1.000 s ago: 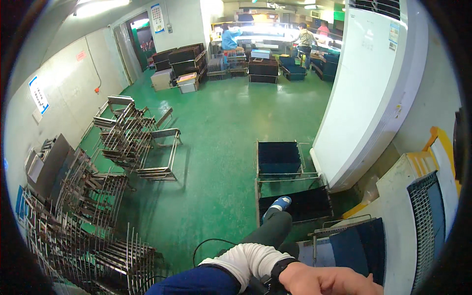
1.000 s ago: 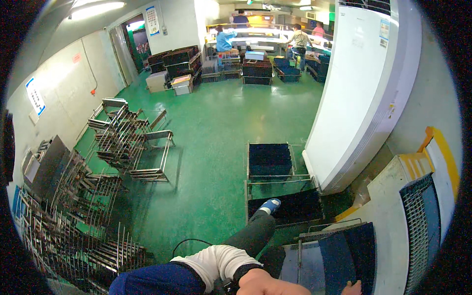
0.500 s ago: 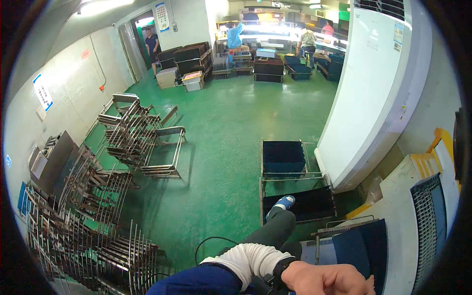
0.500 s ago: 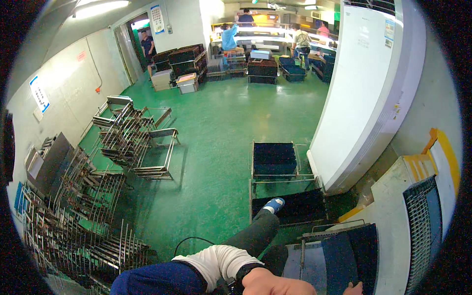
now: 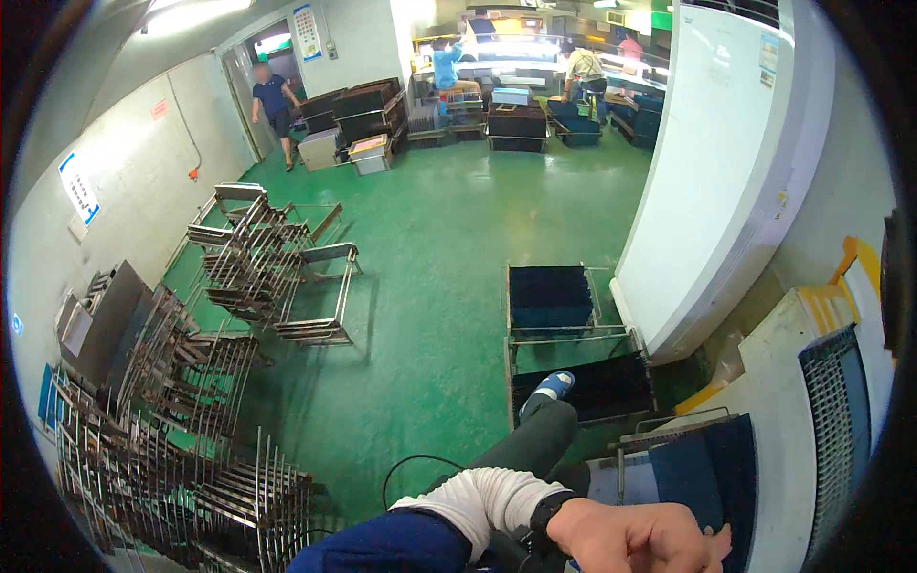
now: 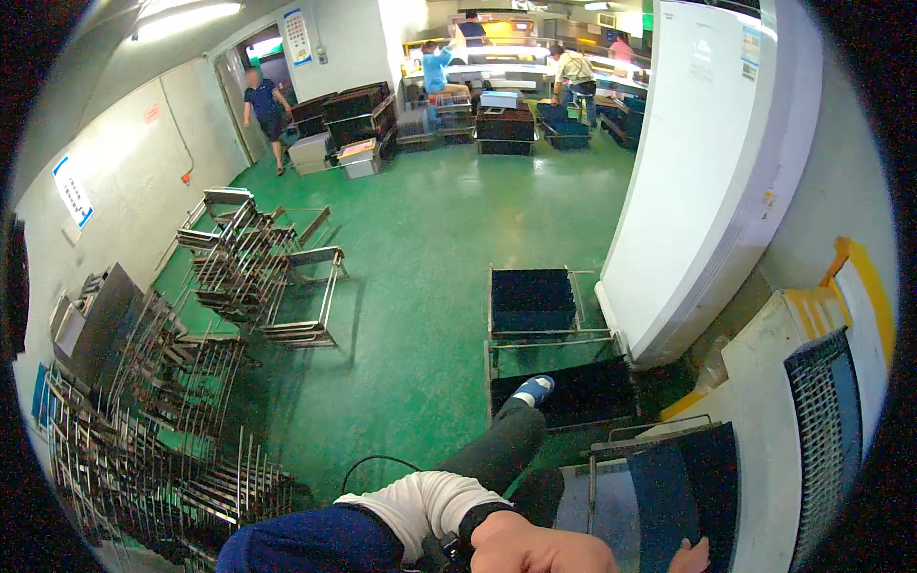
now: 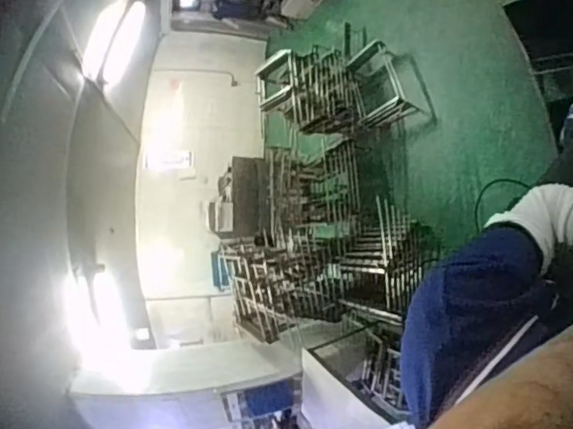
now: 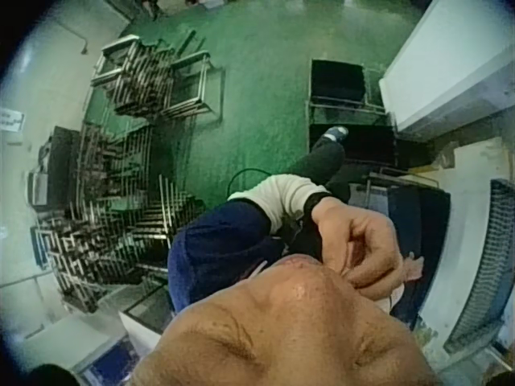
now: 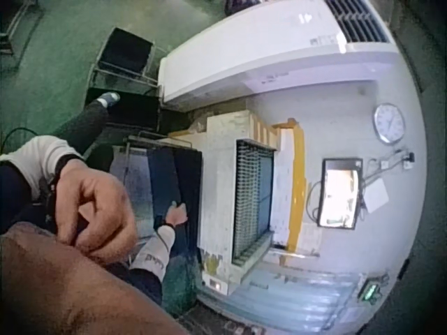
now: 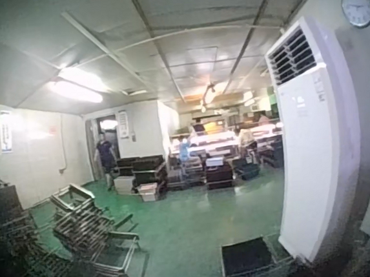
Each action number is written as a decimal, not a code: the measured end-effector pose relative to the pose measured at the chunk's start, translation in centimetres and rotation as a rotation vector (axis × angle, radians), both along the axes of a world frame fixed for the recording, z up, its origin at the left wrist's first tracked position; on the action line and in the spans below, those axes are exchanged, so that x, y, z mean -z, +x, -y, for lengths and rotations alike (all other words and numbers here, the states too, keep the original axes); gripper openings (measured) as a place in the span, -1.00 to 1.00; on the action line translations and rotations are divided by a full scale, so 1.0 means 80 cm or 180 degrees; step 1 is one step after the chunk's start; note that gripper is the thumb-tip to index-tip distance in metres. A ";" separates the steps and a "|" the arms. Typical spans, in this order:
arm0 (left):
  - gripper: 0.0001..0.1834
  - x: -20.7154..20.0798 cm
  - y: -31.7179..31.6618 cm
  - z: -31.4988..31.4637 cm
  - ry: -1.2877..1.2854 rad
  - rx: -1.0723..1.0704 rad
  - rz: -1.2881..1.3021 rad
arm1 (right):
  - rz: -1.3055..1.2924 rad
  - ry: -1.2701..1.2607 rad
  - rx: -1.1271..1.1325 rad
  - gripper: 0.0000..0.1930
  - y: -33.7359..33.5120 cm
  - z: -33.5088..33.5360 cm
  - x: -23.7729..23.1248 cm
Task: Taking processed blue rectangular panels from a machine output and placing them into metal drying/transport racks.
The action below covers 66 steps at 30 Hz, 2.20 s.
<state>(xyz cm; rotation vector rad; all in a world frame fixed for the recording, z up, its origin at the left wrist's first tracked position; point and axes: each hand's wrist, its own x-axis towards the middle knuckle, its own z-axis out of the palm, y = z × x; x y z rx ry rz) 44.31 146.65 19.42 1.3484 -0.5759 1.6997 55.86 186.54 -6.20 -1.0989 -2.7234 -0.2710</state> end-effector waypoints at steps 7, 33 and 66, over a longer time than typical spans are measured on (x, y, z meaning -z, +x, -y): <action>-0.57 -0.107 0.004 0.068 -0.0481 -0.0265 0.0455 | -0.0232 0.0275 -0.0545 -0.52 0.036 -0.029 0.027; -0.64 -0.099 0.073 0.023 -0.0814 0.1270 -0.0113 | -0.1897 -0.0462 0.0131 -0.57 0.161 -0.044 -0.258; -0.34 -0.050 0.011 -0.046 -0.1327 0.1195 -0.0748 | -0.1666 0.0042 0.0654 -0.59 -0.063 -0.177 -0.242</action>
